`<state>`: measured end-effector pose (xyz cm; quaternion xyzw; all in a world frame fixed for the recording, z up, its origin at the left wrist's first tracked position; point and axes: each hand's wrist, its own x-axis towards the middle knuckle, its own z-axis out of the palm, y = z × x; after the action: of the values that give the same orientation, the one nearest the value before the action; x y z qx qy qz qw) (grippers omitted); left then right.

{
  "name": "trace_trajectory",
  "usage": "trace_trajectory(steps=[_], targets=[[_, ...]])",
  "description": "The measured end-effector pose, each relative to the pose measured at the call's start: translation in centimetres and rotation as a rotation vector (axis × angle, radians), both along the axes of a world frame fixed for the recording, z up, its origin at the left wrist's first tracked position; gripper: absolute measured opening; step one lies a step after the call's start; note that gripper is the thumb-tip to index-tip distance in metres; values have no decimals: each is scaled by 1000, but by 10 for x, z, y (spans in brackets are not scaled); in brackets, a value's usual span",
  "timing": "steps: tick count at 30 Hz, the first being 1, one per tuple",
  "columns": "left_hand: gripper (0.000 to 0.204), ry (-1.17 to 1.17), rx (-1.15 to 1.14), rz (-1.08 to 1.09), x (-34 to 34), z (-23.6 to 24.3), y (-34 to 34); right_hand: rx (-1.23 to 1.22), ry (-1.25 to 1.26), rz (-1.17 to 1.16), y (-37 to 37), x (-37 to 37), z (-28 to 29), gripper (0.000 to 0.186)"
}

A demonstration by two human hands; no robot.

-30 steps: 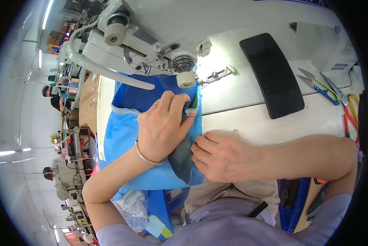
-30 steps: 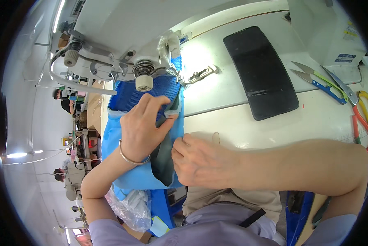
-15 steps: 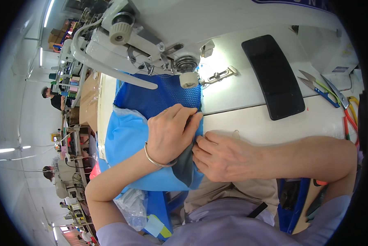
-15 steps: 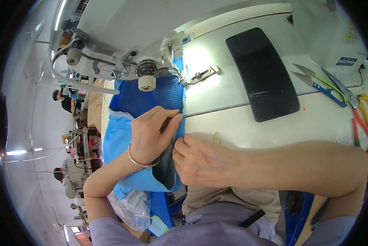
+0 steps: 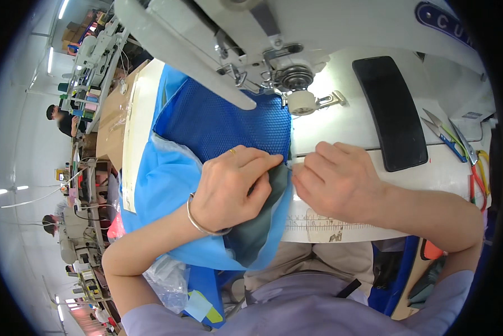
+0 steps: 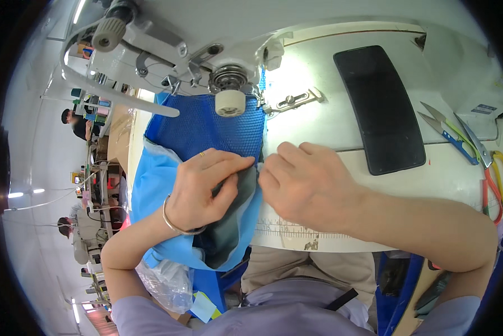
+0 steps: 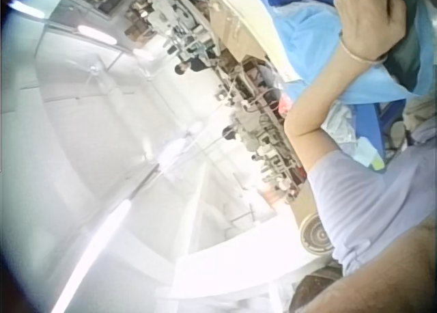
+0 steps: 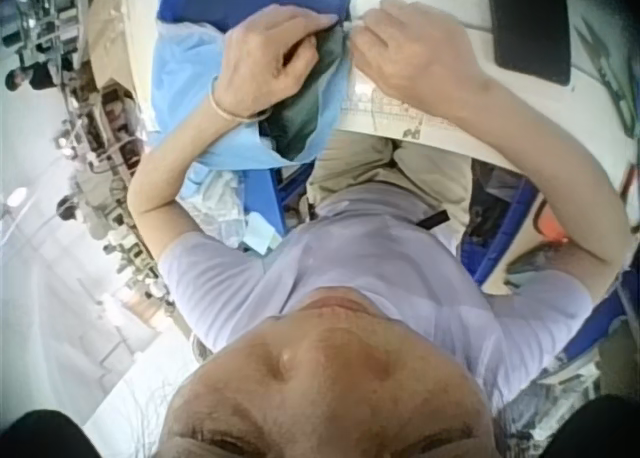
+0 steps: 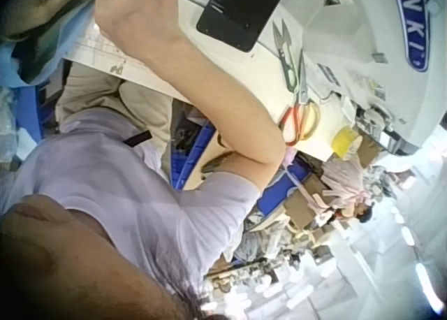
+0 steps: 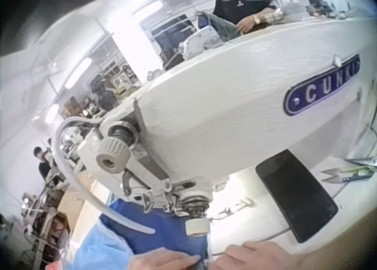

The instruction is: The person operates a sewing machine to stitch a blue and green fabric bag. They repeatedly guide the bag under the needle, aligning the edges and mesh sections, and sew along the seams. The person frequently lifts and repositions the bag to access different areas for stitching.

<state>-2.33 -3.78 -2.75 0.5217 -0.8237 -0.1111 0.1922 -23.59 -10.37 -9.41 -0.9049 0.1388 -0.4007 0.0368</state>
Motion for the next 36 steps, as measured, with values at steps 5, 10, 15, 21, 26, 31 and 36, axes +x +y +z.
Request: trace_trajectory(steps=[5,10,15,21,26,31,36], targets=[[46,-85,-32,-71,3,-3,8,-11,18,-76,-10,1,2,18],[54,-179,-93,-85,5,-6,16,-5,98,55,-4,1,5,22],[49,-107,-129,-89,7,-12,23,-30,160,71,-3,1,10,22],[52,-84,-62,-108,12,-10,20,-64,175,84,-6,6,12,22],[48,-99,-132,-112,9,-14,20,-129,203,90,-7,1,13,16],[46,-117,-212,-134,15,-19,22,-117,129,88,-5,8,19,14],[45,-113,-293,-135,17,-36,22,-93,103,103,-6,12,14,16]])
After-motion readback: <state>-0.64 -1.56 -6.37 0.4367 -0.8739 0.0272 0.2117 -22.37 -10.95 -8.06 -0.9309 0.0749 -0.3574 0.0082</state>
